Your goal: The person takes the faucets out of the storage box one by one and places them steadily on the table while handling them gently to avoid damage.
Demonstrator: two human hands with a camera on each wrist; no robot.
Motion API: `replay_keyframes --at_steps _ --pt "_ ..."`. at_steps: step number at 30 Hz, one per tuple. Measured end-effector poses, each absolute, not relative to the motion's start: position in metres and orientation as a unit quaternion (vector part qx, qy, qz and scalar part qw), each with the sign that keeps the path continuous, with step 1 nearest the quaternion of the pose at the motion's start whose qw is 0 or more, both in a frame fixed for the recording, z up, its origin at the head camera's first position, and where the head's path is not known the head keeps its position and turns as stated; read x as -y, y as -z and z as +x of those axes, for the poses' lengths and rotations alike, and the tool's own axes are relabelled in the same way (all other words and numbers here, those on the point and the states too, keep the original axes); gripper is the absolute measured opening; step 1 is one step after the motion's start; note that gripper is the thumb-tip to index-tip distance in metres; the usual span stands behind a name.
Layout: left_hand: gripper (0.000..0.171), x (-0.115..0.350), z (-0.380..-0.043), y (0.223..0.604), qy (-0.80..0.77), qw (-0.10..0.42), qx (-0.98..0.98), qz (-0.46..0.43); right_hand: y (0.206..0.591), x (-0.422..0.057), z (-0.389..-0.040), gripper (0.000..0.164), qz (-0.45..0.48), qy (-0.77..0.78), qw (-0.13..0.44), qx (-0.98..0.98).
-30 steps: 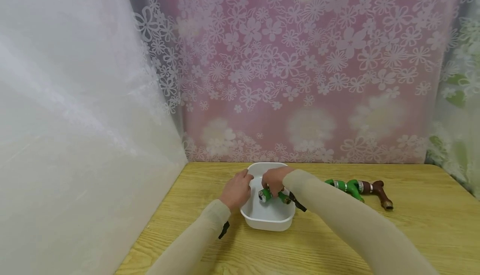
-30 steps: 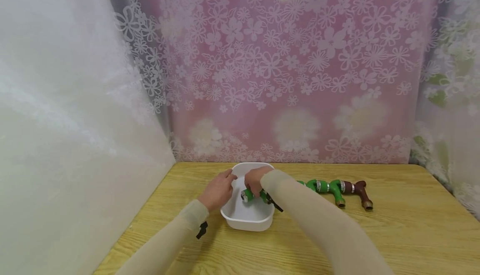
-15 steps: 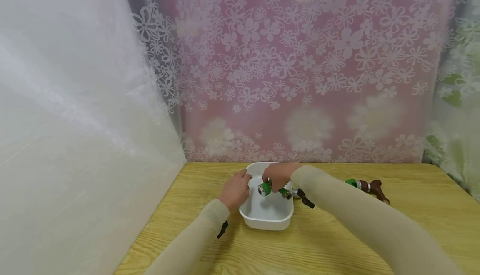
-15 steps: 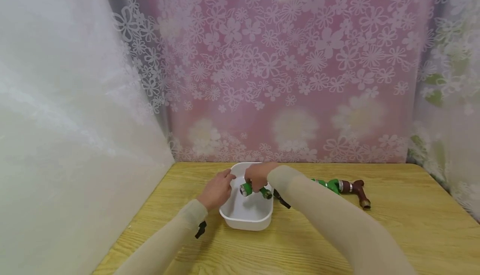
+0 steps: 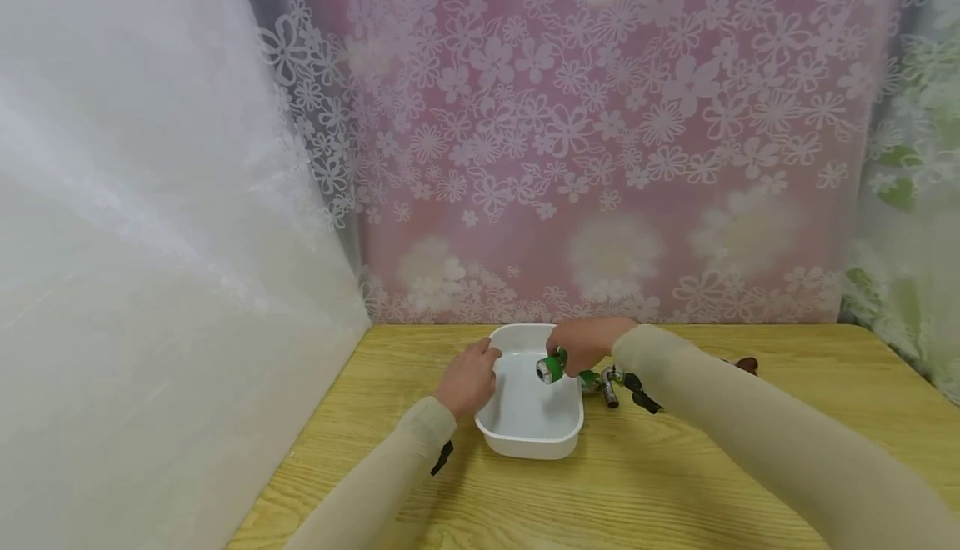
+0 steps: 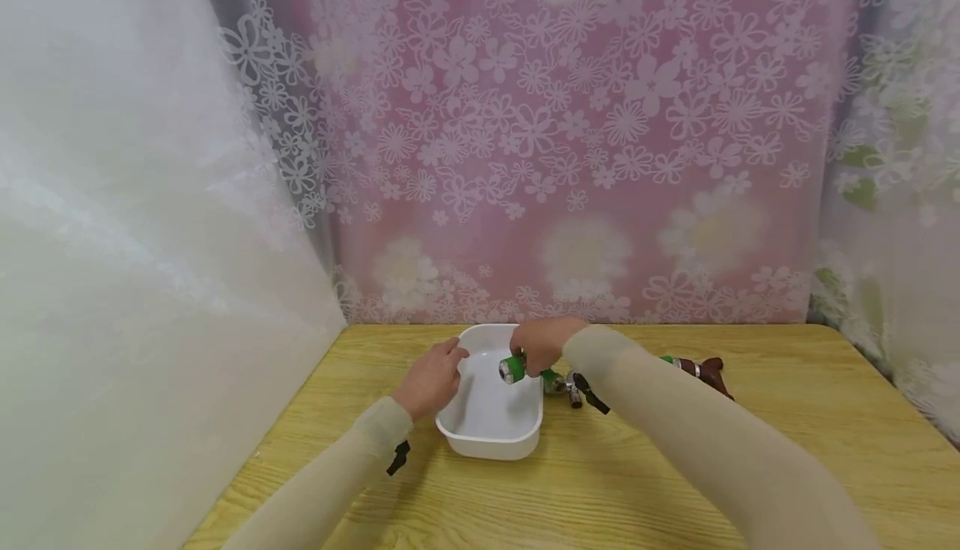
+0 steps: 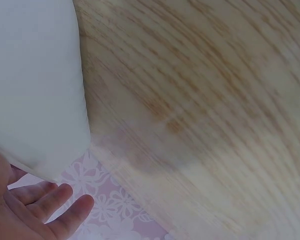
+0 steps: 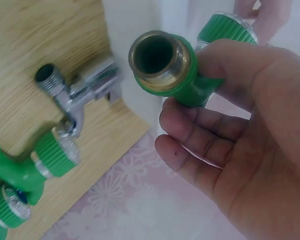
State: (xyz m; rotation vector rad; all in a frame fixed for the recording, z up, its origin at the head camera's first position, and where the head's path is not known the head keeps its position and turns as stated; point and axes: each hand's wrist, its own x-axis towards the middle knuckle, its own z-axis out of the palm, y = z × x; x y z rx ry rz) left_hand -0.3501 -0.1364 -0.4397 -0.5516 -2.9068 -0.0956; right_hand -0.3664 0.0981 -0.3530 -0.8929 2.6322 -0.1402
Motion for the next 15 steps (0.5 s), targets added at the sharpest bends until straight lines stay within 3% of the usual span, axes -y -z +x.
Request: replay_keyframes --at_steps 15 --pt "0.034 0.138 -0.353 0.443 0.022 0.089 0.978 -0.185 0.351 -0.155 -0.367 0.026 -0.316 0.050 0.162 -0.933"
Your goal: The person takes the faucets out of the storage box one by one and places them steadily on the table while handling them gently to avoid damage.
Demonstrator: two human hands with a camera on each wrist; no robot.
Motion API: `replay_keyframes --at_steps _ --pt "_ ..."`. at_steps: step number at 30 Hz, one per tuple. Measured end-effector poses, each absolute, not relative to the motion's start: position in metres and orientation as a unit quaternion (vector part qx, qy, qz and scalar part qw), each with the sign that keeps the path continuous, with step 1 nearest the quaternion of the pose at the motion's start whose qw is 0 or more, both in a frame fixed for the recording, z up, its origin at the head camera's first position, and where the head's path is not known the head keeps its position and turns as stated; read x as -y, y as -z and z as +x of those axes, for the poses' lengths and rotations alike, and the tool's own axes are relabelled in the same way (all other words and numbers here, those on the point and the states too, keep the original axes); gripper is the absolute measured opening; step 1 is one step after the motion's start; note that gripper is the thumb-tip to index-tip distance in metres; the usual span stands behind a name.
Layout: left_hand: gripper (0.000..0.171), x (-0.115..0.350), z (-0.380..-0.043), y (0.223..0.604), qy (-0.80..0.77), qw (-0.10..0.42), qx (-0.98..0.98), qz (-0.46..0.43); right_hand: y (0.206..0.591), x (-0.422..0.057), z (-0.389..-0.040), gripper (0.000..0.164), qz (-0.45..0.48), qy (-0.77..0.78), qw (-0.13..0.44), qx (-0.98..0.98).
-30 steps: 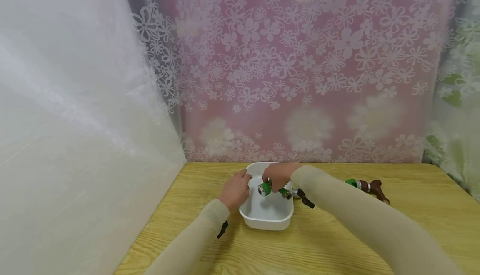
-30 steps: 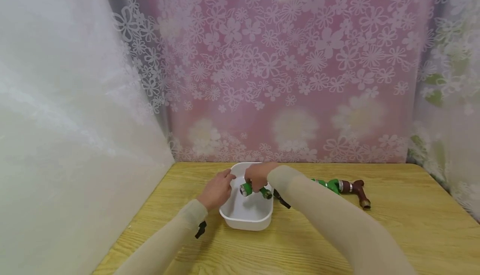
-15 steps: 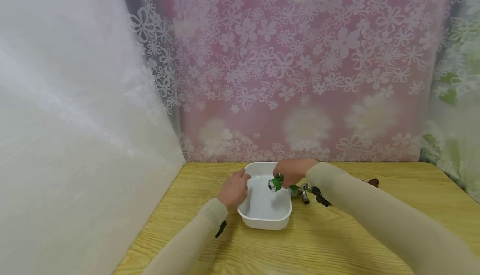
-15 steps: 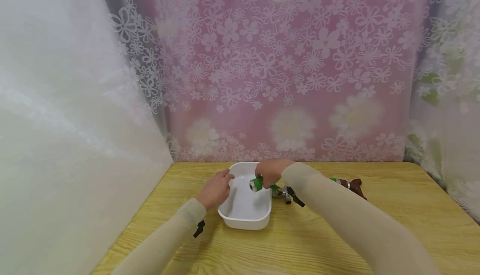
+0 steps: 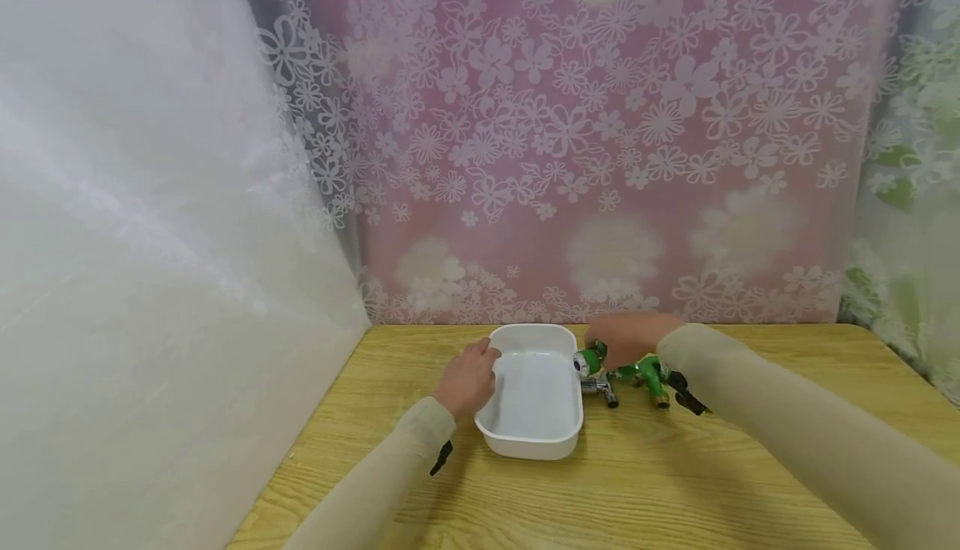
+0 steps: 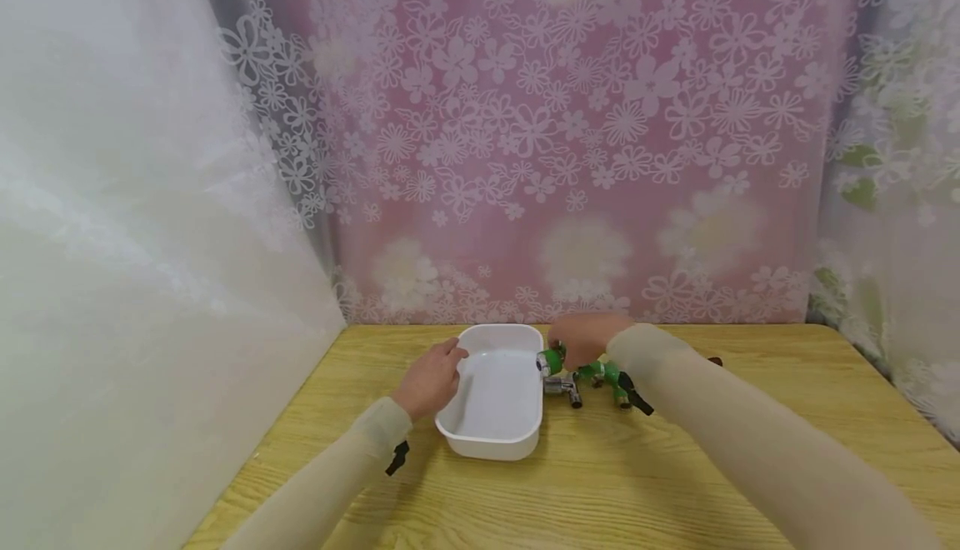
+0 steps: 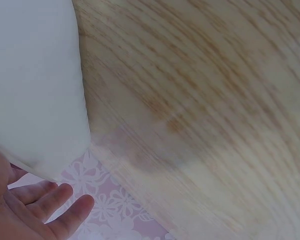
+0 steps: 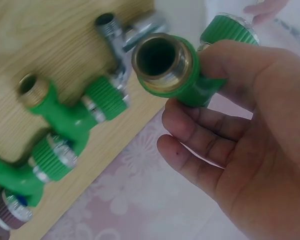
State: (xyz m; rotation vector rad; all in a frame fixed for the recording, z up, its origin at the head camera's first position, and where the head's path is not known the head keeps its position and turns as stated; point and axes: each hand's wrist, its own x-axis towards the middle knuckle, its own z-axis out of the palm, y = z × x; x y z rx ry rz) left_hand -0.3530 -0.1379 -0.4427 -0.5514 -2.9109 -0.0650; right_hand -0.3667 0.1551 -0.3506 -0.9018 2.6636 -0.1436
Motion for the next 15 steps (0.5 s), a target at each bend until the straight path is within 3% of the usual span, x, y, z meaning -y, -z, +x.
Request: replay_keyframes --at_steps 4,11,15 --pt "0.034 0.138 -0.353 0.442 0.024 0.093 0.977 -0.190 0.354 -0.174 -0.368 0.024 -0.312 0.050 0.157 -0.936" --pt "0.034 0.137 -0.350 0.438 0.027 0.091 0.977 -0.190 0.354 -0.204 -0.366 0.040 -0.293 0.058 0.161 -0.941" --pt "0.035 0.137 -0.350 0.438 0.030 0.084 0.978 -0.188 0.353 -0.222 -0.364 0.039 -0.300 0.056 0.157 -0.939"
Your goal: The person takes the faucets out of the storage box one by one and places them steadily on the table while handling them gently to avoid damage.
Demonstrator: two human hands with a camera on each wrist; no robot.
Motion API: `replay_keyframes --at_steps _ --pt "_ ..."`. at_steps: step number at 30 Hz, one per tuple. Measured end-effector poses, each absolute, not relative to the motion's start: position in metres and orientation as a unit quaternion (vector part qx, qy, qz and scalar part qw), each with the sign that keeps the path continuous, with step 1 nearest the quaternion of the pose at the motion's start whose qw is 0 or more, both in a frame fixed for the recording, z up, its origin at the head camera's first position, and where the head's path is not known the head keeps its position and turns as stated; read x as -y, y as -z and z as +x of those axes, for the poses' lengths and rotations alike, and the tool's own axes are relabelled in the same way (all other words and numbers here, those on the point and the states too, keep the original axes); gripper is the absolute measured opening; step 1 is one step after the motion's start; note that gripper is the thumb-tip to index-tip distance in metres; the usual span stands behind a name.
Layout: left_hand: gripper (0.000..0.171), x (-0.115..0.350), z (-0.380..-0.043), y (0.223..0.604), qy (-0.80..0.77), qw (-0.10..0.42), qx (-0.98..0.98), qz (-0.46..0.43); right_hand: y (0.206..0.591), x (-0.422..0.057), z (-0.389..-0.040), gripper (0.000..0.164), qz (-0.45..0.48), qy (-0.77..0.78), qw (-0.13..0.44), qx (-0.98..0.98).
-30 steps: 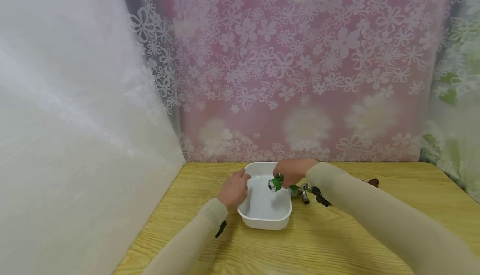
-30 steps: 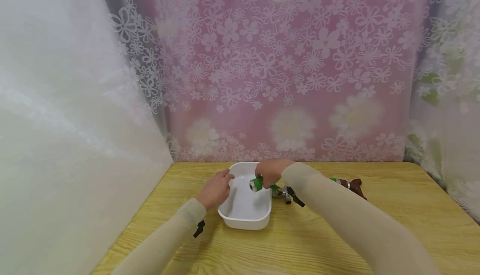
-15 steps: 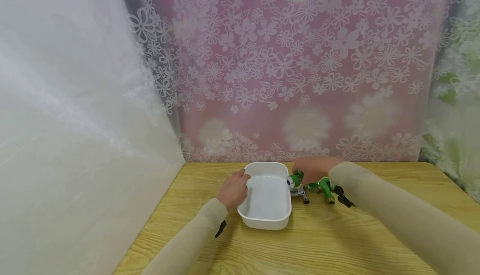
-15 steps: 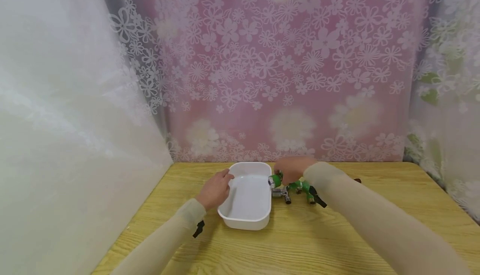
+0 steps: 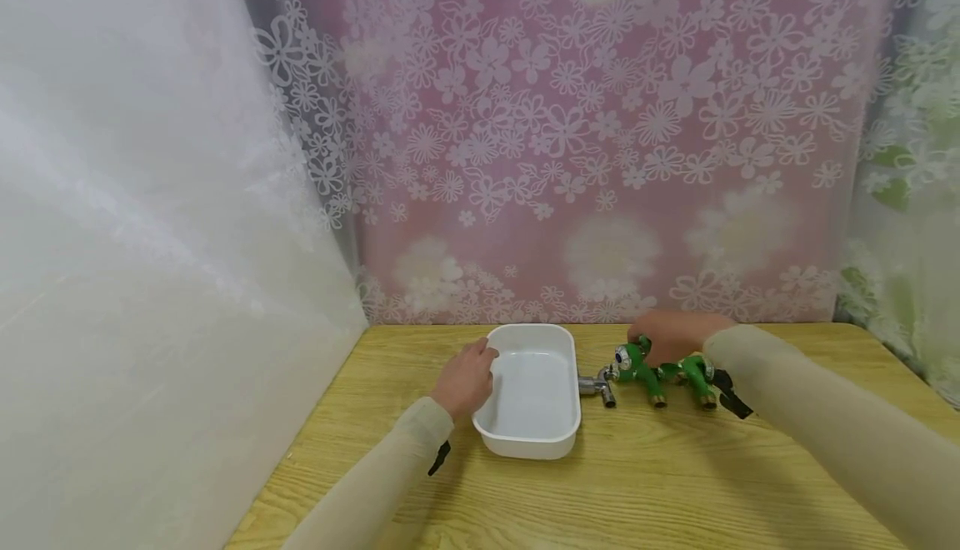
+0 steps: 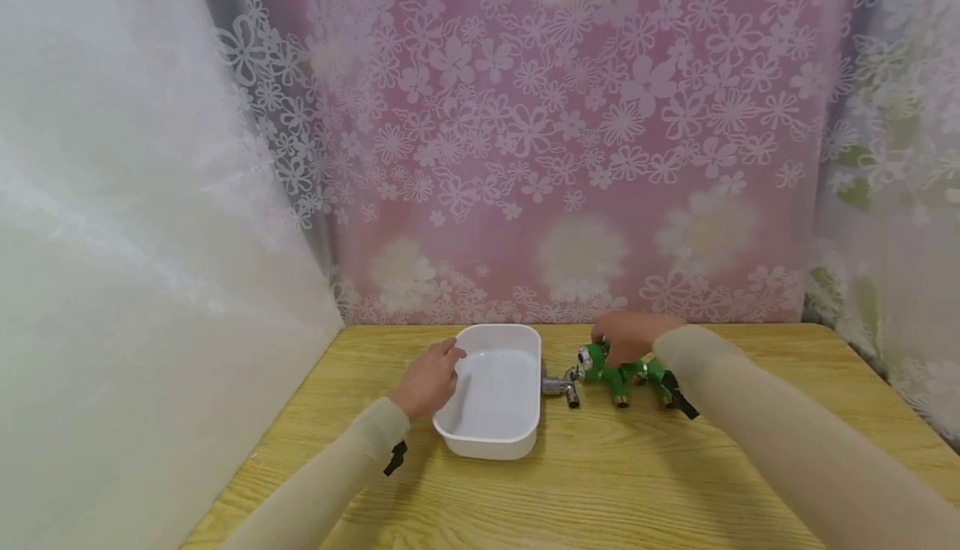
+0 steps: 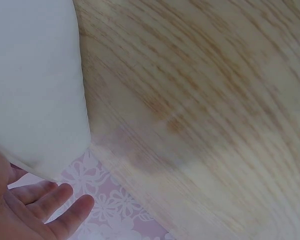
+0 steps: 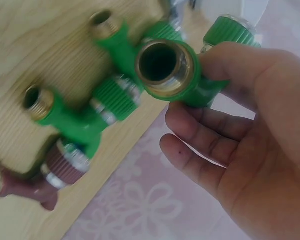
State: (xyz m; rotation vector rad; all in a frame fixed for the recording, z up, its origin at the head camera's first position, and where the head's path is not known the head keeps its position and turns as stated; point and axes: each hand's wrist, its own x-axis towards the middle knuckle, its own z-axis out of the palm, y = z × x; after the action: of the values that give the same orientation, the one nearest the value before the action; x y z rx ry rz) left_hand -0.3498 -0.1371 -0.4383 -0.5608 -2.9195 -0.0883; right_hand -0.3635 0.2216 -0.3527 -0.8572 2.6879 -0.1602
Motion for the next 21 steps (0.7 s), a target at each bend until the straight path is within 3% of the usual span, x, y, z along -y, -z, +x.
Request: replay_keyframes --at_steps 21 --pt "0.035 0.139 -0.350 0.439 0.048 0.079 0.978 -0.187 0.376 -0.320 -0.366 0.041 -0.270 0.079 0.135 -0.950"
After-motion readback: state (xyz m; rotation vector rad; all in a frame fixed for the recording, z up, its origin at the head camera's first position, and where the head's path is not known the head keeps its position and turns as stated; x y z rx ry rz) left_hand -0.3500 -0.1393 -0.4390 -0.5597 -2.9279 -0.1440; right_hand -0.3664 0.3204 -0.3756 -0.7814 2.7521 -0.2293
